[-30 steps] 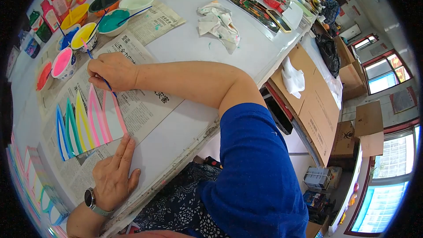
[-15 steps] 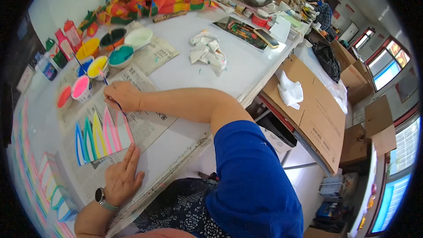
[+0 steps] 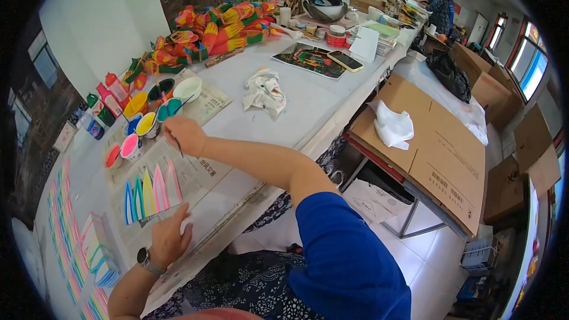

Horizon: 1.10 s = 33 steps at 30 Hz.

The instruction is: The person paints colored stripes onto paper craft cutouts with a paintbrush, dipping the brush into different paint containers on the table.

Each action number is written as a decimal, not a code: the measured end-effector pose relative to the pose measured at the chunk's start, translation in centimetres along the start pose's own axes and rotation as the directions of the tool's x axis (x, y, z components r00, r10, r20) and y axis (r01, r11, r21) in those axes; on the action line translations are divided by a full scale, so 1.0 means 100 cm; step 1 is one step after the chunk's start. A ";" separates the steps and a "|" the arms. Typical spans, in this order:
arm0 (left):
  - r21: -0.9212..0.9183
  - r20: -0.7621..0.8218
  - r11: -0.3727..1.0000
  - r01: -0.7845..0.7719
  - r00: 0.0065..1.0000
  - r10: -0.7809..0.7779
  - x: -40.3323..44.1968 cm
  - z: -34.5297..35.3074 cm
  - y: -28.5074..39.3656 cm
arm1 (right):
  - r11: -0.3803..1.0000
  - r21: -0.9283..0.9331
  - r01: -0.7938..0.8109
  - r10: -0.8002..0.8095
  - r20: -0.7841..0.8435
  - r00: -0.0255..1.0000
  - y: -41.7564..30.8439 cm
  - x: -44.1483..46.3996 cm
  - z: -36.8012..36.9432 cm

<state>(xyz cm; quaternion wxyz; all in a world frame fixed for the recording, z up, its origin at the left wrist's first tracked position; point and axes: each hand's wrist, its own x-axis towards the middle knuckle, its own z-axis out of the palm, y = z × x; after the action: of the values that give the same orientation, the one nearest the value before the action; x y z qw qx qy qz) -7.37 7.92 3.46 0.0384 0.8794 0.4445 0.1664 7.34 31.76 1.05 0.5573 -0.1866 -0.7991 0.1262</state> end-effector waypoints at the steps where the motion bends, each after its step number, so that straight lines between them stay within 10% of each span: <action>1: -0.003 0.002 1.000 0.003 1.000 -0.003 0.014 -0.005 0.015 | 1.000 0.002 -0.003 0.003 0.003 1.000 0.005 -0.006 -0.003; 4: -0.731 0.127 0.682 -0.015 0.979 0.157 0.076 -0.019 0.074 | 0.997 -0.025 -0.075 0.069 -0.192 0.979 0.026 -0.022 -0.008; 7: -0.999 0.018 0.045 -0.006 0.847 0.531 0.136 -0.019 0.128 | 0.994 -0.105 -0.011 -0.006 -0.157 0.988 0.031 -0.017 -0.011; 9: -0.856 -0.003 -0.380 0.351 0.732 0.681 0.164 -0.022 0.161 | 0.989 -0.146 0.009 -0.026 -0.117 0.993 0.032 -0.015 -0.012; 14: -0.267 -0.384 -0.745 0.611 0.641 0.664 0.195 -0.016 0.201 | 0.997 -0.069 0.044 -0.050 -0.096 0.994 0.031 -0.012 -0.006; 33: -0.146 -0.399 -0.738 0.659 0.643 0.653 0.191 -0.019 0.181 | 0.994 -0.075 0.084 -0.085 -0.023 0.996 0.028 -0.018 0.002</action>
<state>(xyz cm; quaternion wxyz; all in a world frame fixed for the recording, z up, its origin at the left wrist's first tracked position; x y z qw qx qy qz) 16.42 12.08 14.06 -0.9215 -0.1166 0.3588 -0.0921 8.15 33.51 -1.75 0.5653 -0.1747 -0.8031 0.0705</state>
